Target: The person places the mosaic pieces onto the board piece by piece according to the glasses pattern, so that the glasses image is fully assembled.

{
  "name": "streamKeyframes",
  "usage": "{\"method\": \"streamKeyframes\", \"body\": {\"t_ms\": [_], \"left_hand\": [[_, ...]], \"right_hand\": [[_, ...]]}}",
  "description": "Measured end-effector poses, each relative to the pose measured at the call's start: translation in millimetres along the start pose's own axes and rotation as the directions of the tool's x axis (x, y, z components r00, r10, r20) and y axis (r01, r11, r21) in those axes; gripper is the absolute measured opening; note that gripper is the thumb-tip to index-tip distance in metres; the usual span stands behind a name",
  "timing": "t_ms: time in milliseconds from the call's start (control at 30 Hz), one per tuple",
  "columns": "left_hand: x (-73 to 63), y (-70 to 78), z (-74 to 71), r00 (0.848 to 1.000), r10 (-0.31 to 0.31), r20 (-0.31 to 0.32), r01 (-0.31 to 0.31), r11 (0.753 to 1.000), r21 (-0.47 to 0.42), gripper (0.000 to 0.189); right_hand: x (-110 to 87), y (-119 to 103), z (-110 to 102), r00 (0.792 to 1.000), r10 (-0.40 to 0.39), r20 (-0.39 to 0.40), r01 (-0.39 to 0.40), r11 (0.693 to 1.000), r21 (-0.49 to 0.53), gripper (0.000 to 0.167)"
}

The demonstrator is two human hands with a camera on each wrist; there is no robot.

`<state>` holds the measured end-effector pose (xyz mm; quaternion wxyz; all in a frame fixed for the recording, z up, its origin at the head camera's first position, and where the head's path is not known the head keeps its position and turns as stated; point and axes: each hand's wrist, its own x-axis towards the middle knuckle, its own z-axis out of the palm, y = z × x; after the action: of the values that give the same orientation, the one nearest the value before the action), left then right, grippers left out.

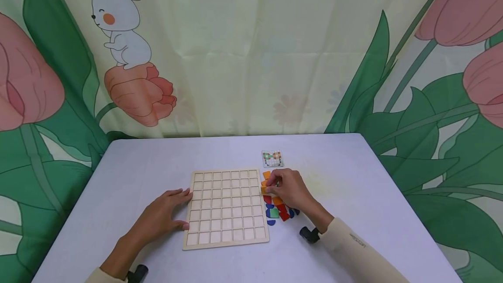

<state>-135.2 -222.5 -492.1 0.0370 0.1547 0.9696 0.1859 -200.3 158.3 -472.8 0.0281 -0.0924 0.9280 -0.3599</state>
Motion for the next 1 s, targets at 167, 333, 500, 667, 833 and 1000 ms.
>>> {"method": "streamKeyframes", "body": {"t_ms": [167,333,500,667,833,1000], "left_hand": [[1.3,0.3,-0.4,1.0,-0.006,0.018,0.006,1.0,0.013,0.094],[1.9,0.8,-1.3,1.0,-0.004,0.03,0.003,1.0,0.029,0.094],[2.1,0.6,-2.2,1.0,0.005,0.022,-0.006,0.999,0.039,0.093],[2.5,0.8,-1.9,1.0,0.006,0.016,-0.007,0.999,0.039,0.093],[1.4,2.0,-2.9,0.999,-0.014,0.029,0.013,0.999,0.038,0.093],[1.1,1.7,-3.2,1.0,0.004,0.017,-0.004,0.999,0.033,0.093]], "right_hand": [[7.2,-5,10,0.999,0.013,0.034,-0.013,1.0,0.007,0.015],[13.0,-8,19,0.999,-0.006,0.034,0.007,1.0,-0.017,0.016],[16.5,-10,24,0.999,-0.007,0.034,0.008,0.999,-0.032,0.017],[18.2,-12,27,0.999,-0.011,0.044,0.014,0.998,-0.067,0.017],[20.1,-15,29,0.997,-0.03,0.071,0.038,0.994,-0.105,0.014],[19.5,-15,30,0.997,-0.013,0.076,0.022,0.993,-0.119,0.013]]}}
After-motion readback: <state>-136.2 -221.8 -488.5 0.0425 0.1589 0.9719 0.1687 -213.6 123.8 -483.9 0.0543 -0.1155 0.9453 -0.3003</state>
